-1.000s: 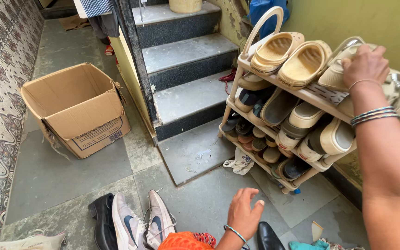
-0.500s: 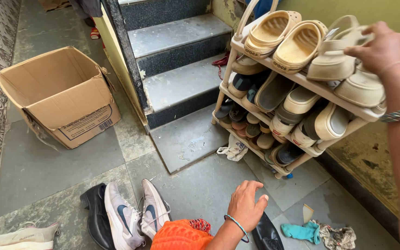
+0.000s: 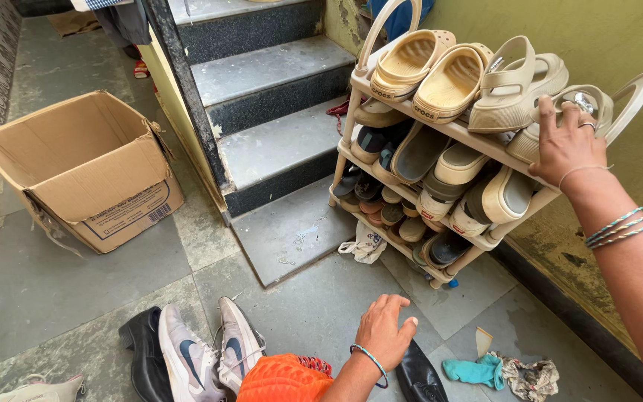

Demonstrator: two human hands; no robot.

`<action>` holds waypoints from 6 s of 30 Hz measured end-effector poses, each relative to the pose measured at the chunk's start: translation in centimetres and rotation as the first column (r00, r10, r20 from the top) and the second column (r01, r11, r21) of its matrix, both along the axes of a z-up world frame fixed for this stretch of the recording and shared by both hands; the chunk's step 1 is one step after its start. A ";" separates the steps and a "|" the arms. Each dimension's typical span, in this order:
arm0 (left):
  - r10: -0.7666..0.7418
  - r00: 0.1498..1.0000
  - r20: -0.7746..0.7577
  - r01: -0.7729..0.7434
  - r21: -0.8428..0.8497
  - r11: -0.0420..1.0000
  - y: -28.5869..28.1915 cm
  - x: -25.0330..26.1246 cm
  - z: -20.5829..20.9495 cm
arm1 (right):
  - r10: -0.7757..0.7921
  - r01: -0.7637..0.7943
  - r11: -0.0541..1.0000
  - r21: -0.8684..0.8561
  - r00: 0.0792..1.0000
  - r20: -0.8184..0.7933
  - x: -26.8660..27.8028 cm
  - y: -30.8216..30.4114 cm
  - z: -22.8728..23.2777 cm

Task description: The person organizes various shoes by picking them up from the floor and placing them onto a multi-tier shoe rack. The person handles sandals, sneakers, and slip-on shoes, arranging them one by one on the rack.

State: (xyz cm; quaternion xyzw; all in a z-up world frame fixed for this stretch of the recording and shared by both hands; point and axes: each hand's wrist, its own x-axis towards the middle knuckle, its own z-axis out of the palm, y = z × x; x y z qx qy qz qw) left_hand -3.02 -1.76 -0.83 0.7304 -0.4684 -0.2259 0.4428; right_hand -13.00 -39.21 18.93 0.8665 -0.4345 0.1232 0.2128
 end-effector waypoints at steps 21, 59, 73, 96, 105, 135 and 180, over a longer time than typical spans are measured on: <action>-0.080 0.995 0.064 0.078 0.041 0.996 -1.1 -0.9 -1.6 | 0.195 -0.184 0.974 -0.133 0.978 0.075 -2.7 2.0 -0.6; -0.359 0.927 0.111 0.336 0.183 0.924 -5.8 -2.5 -11.4 | 0.223 -0.167 0.969 -0.184 0.912 0.344 8.6 -2.8 -4.6; -0.243 0.929 0.280 0.200 0.172 0.965 -0.9 -1.0 -4.4 | 0.103 -0.108 0.980 -0.170 0.994 -0.039 6.8 -9.0 -8.0; 0.076 0.923 0.377 -0.081 -0.002 0.997 1.2 0.1 -3.6 | -0.516 0.166 0.365 0.916 0.855 0.051 -17.7 35.0 -49.1; -0.245 0.931 0.269 0.133 0.377 0.917 1.5 -1.2 -4.6 | -0.189 0.283 0.177 0.943 0.950 -0.250 -12.9 32.8 -48.7; 0.189 0.981 0.029 -0.189 -0.025 0.982 2.2 -0.1 0.7 | 0.608 -0.704 0.710 -0.004 0.611 0.507 -12.1 28.2 6.8; -0.036 0.997 0.066 0.026 0.144 0.989 1.3 -0.4 -0.2 | -0.172 0.179 0.983 0.046 0.977 -0.124 0.0 -8.5 9.3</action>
